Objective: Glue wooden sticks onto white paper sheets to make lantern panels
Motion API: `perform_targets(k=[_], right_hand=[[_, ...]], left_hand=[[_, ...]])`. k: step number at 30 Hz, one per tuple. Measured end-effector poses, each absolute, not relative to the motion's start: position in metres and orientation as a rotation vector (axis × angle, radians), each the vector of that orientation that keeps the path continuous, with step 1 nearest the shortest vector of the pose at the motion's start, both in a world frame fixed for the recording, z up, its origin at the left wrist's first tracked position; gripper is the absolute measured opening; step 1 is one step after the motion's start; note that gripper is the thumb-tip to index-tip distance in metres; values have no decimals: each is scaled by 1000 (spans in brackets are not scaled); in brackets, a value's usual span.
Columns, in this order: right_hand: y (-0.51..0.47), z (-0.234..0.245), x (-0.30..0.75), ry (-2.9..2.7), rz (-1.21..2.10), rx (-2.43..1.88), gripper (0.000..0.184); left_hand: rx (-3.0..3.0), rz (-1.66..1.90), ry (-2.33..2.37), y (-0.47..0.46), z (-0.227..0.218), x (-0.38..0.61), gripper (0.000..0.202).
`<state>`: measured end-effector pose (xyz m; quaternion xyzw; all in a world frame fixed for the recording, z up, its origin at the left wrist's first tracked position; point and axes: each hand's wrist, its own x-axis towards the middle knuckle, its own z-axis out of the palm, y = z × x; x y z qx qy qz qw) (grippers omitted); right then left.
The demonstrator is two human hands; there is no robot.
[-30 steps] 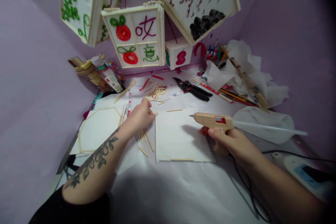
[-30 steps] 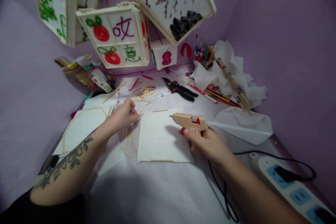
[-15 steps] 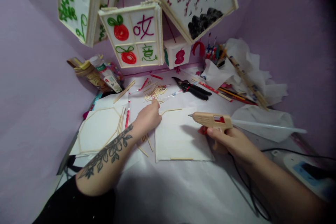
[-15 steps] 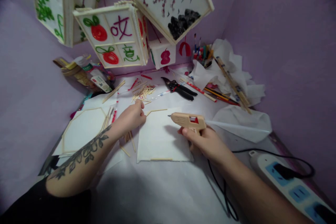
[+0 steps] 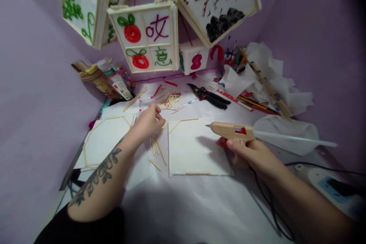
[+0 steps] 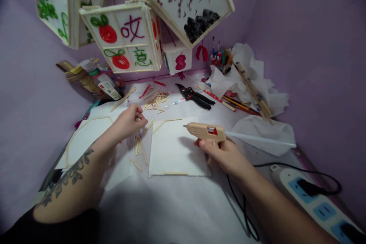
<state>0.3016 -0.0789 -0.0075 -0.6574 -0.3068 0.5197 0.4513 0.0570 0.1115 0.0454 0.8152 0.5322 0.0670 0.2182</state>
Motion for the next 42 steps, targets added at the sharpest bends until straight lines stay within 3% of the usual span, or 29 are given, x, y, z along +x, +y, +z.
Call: perform_targets(k=[8, 13, 21, 27, 36, 42], right_hand=[[-82, -2, 292, -840, 1141, -1654, 38], [-71, -1, 282, -900, 1102, -1627, 39], [-44, 2, 272, -1192, 1048, -1740, 39], [-21, -2, 266, -1357, 1129, -1691, 38], [-12, -11, 261, -1355, 945, -2002, 44], [-8, -14, 263, -1375, 906, -1952, 44]], left_hand=[[2262, 273, 1356, 78, 18, 25, 7], [2452, 484, 1142, 69, -8, 21, 17], [2601, 541, 1042, 57, -26, 16, 22], [2605, 515, 1038, 58, -30, 14, 26], [2727, 580, 1040, 59, -27, 16, 23], [2734, 572, 918, 58, -24, 18, 25]])
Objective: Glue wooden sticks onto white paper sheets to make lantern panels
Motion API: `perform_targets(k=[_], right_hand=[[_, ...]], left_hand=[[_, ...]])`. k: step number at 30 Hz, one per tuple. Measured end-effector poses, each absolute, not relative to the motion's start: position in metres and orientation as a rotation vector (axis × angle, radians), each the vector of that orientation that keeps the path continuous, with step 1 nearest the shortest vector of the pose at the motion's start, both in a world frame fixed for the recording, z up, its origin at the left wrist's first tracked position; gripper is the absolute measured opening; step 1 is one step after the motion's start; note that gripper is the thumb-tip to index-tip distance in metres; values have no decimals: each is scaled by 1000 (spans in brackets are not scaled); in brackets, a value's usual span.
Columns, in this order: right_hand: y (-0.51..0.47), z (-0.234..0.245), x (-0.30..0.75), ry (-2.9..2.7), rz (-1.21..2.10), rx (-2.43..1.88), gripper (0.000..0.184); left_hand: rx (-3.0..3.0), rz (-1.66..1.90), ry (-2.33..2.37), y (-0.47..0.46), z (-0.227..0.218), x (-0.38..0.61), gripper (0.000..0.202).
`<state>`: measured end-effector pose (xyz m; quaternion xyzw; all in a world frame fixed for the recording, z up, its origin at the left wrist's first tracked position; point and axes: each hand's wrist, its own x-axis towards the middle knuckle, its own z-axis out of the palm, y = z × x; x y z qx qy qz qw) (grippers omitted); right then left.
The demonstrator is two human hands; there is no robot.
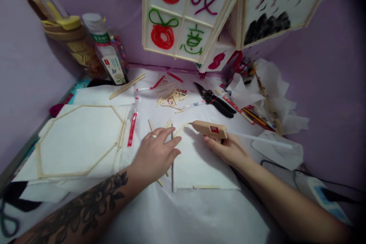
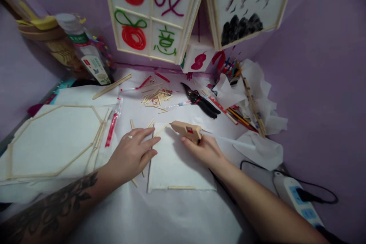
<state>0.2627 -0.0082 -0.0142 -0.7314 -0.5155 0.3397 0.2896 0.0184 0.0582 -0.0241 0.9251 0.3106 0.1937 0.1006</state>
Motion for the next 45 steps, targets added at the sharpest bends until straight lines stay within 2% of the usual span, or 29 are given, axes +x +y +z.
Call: perform_targets(k=[4, 11, 17, 22, 26, 35, 41, 45], right_hand=[[-7, -11, 257, -1394, 877, -1892, 41], [-7, -6, 259, -1528, 764, -1892, 29], [-8, -1, 262, -1458, 863, -1887, 33], [-14, -2, 263, -1542, 802, -1896, 30], [-17, -3, 261, -1662, 745, -1962, 28], [-16, -7, 261, -1793, 569, -1959, 41], [-15, -7, 262, -1813, 563, -1933, 35], [-14, -6, 261, -1833, 538, -1932, 35]], left_hand=[[2786, 472, 914, 57, -27, 21, 36], [2891, 472, 885, 57, -31, 20, 31], [2937, 501, 783, 47, -25, 22, 29], [2844, 589, 747, 46, -27, 21, 25], [2742, 423, 947, 50, -29, 21, 20], [2596, 175, 1179, 52, -21, 30, 13], [2591, 204, 1154, 51, -22, 27, 16], [2673, 370, 1040, 49, -27, 25, 20]])
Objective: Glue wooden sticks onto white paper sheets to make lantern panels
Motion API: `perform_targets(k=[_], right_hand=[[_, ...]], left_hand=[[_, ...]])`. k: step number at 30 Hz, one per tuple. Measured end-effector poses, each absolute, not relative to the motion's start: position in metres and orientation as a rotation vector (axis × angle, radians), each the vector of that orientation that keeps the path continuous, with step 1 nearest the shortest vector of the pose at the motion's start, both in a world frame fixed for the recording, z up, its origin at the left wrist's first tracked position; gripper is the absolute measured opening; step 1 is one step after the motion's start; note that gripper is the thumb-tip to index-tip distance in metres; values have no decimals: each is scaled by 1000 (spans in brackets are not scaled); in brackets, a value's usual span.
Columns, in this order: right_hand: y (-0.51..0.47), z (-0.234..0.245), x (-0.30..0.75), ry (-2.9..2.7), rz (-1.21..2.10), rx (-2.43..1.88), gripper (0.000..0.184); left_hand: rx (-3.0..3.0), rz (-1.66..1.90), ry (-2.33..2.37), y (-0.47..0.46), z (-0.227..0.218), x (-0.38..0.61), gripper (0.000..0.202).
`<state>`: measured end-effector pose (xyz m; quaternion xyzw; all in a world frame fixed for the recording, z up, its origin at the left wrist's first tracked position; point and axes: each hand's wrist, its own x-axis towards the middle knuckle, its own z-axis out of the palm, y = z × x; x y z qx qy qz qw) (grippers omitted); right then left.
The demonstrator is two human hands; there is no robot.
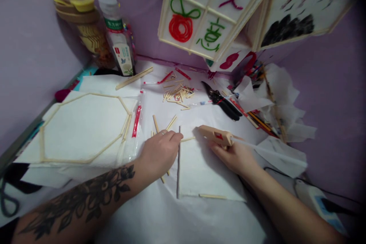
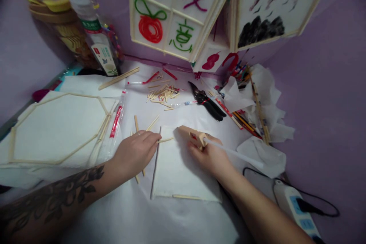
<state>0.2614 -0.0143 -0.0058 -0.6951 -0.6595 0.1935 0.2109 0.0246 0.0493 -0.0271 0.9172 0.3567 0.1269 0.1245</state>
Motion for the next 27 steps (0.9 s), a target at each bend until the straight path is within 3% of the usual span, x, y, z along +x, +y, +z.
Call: perform_targets(k=[6, 20, 27], right_hand=[[-14, -6, 261, -1842, 538, -1912, 39], [-13, -2, 260, -1806, 571, -1959, 40], [-16, -2, 263, -1729, 755, -1979, 44]], left_hand=[[2765, 578, 874, 48, -32, 22, 31], [2801, 541, 852, 49, -32, 23, 29], [2759, 620, 838, 48, -33, 22, 30]])
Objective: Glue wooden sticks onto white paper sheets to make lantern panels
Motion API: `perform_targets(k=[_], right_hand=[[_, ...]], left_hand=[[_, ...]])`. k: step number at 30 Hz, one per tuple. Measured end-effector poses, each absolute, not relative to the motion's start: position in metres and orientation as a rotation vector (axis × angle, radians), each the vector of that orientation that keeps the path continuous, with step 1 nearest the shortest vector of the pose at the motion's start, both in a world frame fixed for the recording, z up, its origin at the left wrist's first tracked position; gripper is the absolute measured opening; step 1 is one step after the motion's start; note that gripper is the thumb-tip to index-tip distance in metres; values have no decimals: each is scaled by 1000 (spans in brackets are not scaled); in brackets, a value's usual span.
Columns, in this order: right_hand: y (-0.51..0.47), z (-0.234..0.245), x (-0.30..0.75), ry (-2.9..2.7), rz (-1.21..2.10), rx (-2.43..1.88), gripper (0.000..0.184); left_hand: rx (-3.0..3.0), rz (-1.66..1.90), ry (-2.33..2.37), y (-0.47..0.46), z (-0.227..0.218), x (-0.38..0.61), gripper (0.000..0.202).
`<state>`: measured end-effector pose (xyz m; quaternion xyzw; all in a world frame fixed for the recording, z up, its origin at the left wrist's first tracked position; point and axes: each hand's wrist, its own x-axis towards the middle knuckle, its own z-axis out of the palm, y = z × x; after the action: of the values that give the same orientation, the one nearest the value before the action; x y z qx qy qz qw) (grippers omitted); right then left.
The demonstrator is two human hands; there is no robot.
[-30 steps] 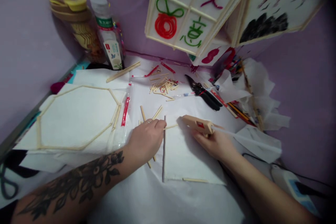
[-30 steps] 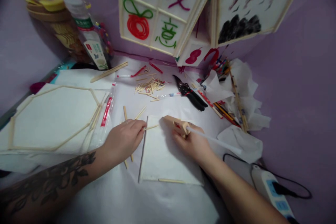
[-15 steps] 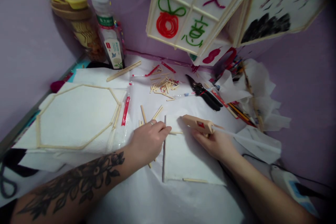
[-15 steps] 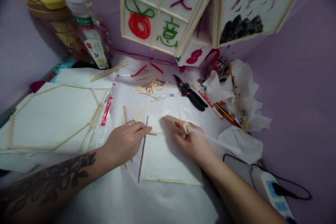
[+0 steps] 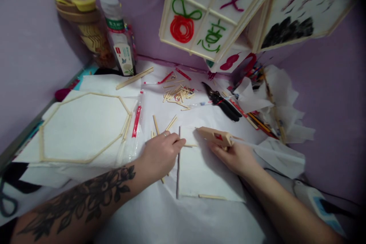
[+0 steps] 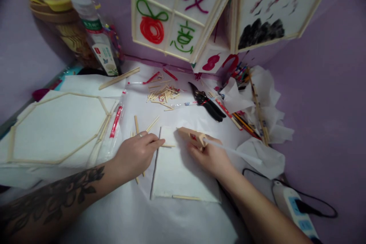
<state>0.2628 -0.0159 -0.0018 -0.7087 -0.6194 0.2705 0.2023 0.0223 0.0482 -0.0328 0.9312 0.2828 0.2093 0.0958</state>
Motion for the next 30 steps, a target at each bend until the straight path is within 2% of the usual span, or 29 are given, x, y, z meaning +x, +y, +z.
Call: perform_targets(k=[6, 13, 18, 30], right_hand=[[-21, -2, 272, -1522, 884, -2099, 49], [-24, -2, 255, -1874, 766, -1778, 22], [-27, -5, 241, -2005, 656, -1681, 15], [-24, -8, 234, -2064, 564, -1743, 20]], left_hand=[[2443, 877, 938, 53, -26, 23, 19], [2233, 911, 1036, 58, -23, 21, 19], [2212, 831, 1070, 59, -26, 22, 18], [2188, 770, 1048, 59, -27, 23, 17]])
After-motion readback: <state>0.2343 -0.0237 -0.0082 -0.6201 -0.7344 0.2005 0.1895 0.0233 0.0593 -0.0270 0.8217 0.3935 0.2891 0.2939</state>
